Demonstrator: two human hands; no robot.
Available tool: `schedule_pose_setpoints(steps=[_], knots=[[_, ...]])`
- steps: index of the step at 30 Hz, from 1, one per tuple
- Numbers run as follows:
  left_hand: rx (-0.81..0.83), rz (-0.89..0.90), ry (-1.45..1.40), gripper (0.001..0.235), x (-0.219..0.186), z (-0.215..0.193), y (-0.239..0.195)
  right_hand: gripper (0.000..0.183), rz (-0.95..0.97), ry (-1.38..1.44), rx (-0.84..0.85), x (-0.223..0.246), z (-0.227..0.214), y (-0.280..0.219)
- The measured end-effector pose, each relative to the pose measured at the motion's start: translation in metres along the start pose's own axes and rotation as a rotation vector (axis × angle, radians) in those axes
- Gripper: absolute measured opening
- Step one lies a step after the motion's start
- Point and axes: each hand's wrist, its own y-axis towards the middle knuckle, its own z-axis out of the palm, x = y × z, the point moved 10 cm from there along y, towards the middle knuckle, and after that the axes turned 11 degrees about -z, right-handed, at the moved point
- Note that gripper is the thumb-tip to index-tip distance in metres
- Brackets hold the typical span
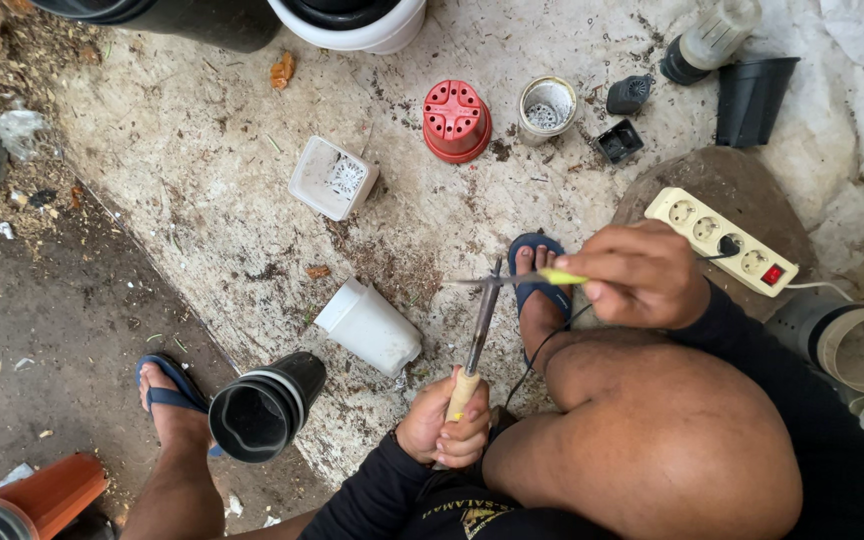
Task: The person uses a soldering iron to melt the bottom of a white plastic container, creating a patterned opening. They briefly scrape the tool tip with a small blade before continuing to melt another container.
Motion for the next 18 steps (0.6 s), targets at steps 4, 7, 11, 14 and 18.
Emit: schedule_pose_setpoints(steps=[4, 7, 11, 14, 18], knots=[[-0.05, 0.005, 0.029, 0.059, 0.0, -0.001, -0.001, 0.027, 0.146, -0.098, -0.004, -0.012, -0.003, -0.006], [-0.06, 0.01, 0.045, 0.059, -0.003, -0.001, -0.002, 0.029, 0.083, -0.104, -0.001, -0.004, -0.003, -0.003], [-0.07, 0.017, 0.079, 0.058, -0.003, -0.004, -0.003, 0.032, 0.119, -0.247, 0.023, -0.003, -0.007, -0.003], [-0.085, 0.023, 0.047, 0.057, -0.004, -0.009, -0.003, 0.034, 0.02, -0.408, 0.016, 0.008, -0.013, 0.006], [-0.104, 0.044, 0.058, 0.055, -0.007, -0.016, -0.003, 0.034, -0.103, -0.491, 0.018, 0.023, -0.02, 0.015]])
